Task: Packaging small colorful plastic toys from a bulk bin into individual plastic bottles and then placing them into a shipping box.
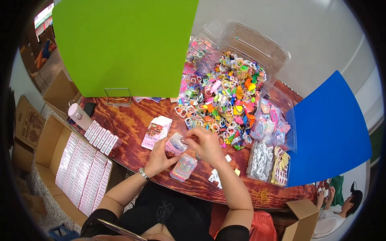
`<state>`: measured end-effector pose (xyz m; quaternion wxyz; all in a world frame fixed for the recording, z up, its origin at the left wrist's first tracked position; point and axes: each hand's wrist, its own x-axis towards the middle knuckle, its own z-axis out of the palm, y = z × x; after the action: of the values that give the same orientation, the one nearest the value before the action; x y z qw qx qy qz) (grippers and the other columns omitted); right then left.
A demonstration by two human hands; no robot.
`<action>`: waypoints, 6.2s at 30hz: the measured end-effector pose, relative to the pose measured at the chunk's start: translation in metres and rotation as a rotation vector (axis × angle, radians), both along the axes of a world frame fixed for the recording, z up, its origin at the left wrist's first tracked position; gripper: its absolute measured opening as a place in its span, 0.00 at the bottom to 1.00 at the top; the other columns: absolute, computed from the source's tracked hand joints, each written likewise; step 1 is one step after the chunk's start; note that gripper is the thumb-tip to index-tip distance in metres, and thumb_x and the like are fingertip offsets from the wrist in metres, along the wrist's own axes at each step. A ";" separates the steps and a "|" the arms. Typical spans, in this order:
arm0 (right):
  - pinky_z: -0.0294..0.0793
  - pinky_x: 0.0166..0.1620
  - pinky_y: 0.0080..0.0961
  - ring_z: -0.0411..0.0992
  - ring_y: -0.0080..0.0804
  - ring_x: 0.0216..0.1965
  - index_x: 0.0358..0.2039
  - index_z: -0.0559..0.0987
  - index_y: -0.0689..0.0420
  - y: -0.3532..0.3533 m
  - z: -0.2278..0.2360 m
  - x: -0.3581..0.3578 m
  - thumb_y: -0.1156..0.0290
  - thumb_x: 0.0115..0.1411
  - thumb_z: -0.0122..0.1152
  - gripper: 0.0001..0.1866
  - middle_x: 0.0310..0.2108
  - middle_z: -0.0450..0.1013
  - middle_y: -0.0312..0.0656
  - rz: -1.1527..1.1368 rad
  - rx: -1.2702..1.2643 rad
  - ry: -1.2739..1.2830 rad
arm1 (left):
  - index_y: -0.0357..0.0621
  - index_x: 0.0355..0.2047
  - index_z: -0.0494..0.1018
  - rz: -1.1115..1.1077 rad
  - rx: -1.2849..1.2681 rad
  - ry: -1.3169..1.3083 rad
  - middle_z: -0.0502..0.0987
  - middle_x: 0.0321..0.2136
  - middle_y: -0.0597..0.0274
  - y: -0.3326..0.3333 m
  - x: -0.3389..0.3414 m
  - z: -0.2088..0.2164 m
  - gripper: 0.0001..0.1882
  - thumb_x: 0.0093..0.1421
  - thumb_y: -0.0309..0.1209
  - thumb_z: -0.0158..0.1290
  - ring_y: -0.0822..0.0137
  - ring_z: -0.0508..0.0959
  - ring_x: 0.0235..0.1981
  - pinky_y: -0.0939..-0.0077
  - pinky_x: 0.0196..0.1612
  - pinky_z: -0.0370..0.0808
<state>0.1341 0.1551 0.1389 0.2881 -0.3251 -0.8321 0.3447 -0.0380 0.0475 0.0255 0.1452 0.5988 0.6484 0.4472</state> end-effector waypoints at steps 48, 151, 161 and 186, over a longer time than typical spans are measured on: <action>0.81 0.38 0.46 0.79 0.54 0.36 0.52 0.72 0.56 -0.022 -0.156 0.205 0.73 0.59 0.58 0.20 0.36 0.79 0.51 -0.525 0.240 -1.050 | 0.36 0.65 0.61 -0.172 -0.150 -0.134 0.72 0.56 0.47 0.001 0.001 0.002 0.48 0.47 0.36 0.72 0.55 0.74 0.58 0.61 0.59 0.71; 0.78 0.42 0.31 0.80 0.41 0.38 0.45 0.83 0.61 -0.066 -0.023 0.003 0.76 0.60 0.66 0.12 0.38 0.81 0.47 -0.027 0.056 0.038 | 0.40 0.61 0.55 -0.173 0.338 0.077 0.73 0.53 0.43 -0.022 0.004 -0.009 0.49 0.45 0.33 0.74 0.45 0.78 0.50 0.57 0.50 0.77; 0.79 0.41 0.34 0.80 0.41 0.39 0.45 0.82 0.58 -0.067 -0.042 -0.005 0.81 0.53 0.65 0.16 0.39 0.81 0.47 -0.040 0.518 -0.071 | 0.33 0.67 0.55 -0.102 0.246 0.132 0.72 0.55 0.38 -0.025 0.006 0.004 0.53 0.46 0.33 0.72 0.43 0.76 0.54 0.57 0.53 0.77; 0.72 0.60 0.38 0.70 0.51 0.62 0.68 0.61 0.65 -0.081 -0.064 -0.003 0.81 0.65 0.57 0.31 0.59 0.72 0.56 0.059 0.269 0.055 | 0.21 0.70 0.35 -0.112 0.166 0.074 0.58 0.60 0.25 -0.028 0.011 -0.002 0.59 0.51 0.28 0.65 0.31 0.63 0.61 0.47 0.63 0.63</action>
<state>0.1314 0.0737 0.0750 0.3415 -0.2494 -0.8718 0.2473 -0.0271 0.0194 0.0238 0.0958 0.6601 0.5796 0.4682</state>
